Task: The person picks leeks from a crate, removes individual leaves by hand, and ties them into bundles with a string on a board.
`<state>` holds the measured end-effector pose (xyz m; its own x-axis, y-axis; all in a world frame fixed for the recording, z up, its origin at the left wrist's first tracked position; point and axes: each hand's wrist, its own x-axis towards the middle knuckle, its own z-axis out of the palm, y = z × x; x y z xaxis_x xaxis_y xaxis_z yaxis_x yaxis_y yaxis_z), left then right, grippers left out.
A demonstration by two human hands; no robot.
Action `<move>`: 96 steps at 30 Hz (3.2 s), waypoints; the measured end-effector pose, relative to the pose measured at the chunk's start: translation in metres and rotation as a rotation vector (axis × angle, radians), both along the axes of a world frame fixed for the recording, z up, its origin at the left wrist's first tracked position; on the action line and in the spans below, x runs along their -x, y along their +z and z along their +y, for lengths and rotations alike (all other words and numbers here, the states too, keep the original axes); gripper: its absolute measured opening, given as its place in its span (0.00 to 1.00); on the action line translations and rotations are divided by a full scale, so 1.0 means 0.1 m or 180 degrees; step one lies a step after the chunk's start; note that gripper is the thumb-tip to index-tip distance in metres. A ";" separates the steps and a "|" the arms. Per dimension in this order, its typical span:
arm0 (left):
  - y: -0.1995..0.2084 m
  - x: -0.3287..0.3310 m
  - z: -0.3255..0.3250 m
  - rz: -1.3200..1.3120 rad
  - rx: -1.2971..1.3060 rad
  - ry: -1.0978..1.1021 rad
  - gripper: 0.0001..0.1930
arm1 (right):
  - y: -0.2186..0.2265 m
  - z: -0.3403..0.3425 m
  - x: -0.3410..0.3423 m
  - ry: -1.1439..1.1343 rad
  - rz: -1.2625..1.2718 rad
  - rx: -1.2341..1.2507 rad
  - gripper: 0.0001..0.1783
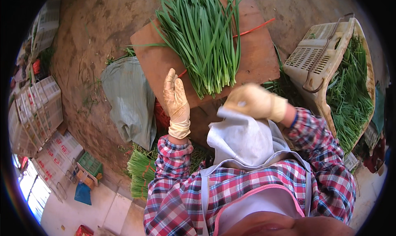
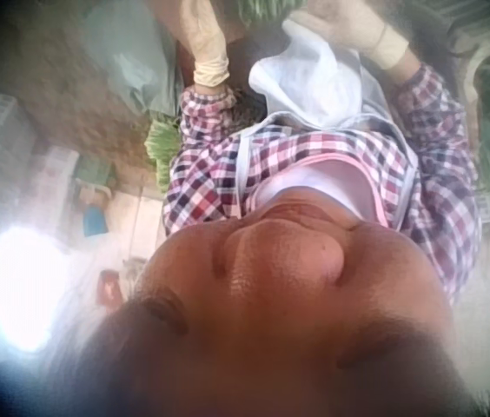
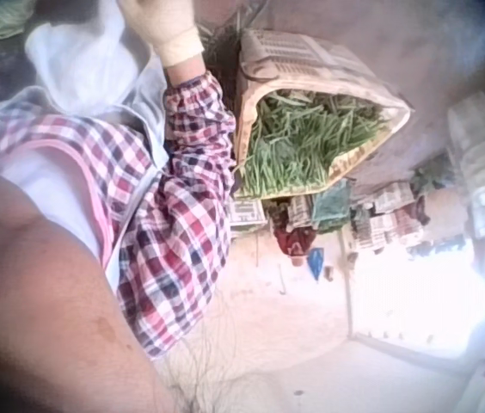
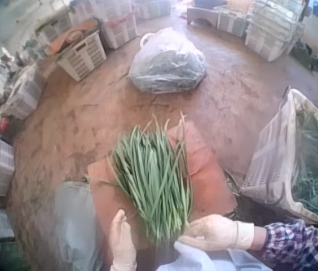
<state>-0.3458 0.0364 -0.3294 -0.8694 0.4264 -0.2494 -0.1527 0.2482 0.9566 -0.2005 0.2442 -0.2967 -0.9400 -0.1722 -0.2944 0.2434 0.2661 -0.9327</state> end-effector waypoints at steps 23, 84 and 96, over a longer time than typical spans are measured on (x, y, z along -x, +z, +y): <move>0.17 -0.30 1.21 0.0933 0.1523 -0.0666 0.63 | -0.51 -0.06 0.37 -0.2728 0.0113 0.2053 0.20; 2.05 -5.59 4.58 0.2463 0.0113 -0.5055 0.17 | 0.77 4.14 -5.13 -0.3340 0.0802 -0.4123 0.15; 1.95 -5.68 4.62 0.2405 0.0311 -0.5318 0.17 | 0.95 4.46 -5.06 -0.2328 0.0382 -0.3450 0.18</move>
